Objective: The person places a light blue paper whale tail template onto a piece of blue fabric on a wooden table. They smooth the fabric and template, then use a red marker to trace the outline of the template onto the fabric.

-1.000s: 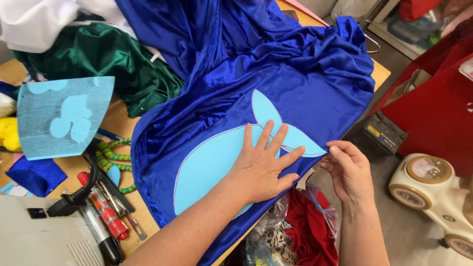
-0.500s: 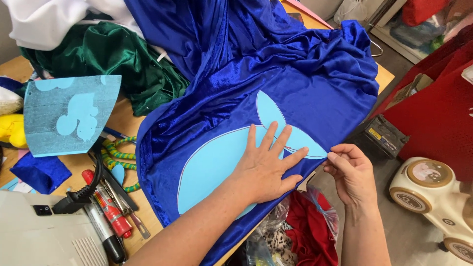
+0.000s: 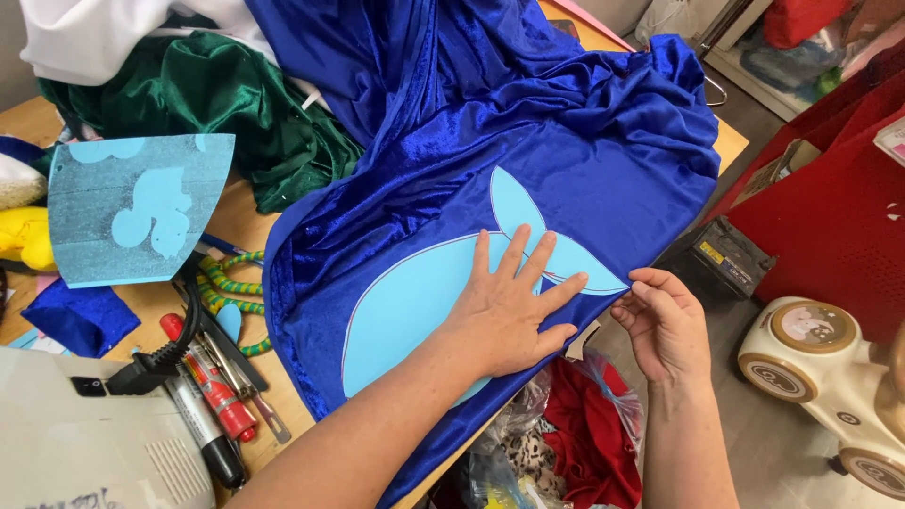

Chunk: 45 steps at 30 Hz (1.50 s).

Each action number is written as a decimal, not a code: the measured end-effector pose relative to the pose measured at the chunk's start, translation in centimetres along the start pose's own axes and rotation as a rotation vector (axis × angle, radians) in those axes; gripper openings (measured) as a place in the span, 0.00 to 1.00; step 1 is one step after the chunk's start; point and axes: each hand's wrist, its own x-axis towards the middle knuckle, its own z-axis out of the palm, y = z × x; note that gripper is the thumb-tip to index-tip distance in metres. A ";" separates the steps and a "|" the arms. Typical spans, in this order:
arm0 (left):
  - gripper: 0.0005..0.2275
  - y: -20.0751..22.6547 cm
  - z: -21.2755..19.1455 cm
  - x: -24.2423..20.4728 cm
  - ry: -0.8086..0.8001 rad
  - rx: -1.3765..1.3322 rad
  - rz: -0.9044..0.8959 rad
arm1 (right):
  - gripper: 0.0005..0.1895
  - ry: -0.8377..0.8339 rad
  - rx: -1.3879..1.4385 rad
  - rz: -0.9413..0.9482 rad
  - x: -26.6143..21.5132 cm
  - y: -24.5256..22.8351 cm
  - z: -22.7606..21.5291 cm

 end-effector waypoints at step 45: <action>0.13 -3.1 3.2 -3.0 0.894 -0.293 -0.066 | 0.10 -0.403 -1.204 -0.505 5.9 -3.3 11.1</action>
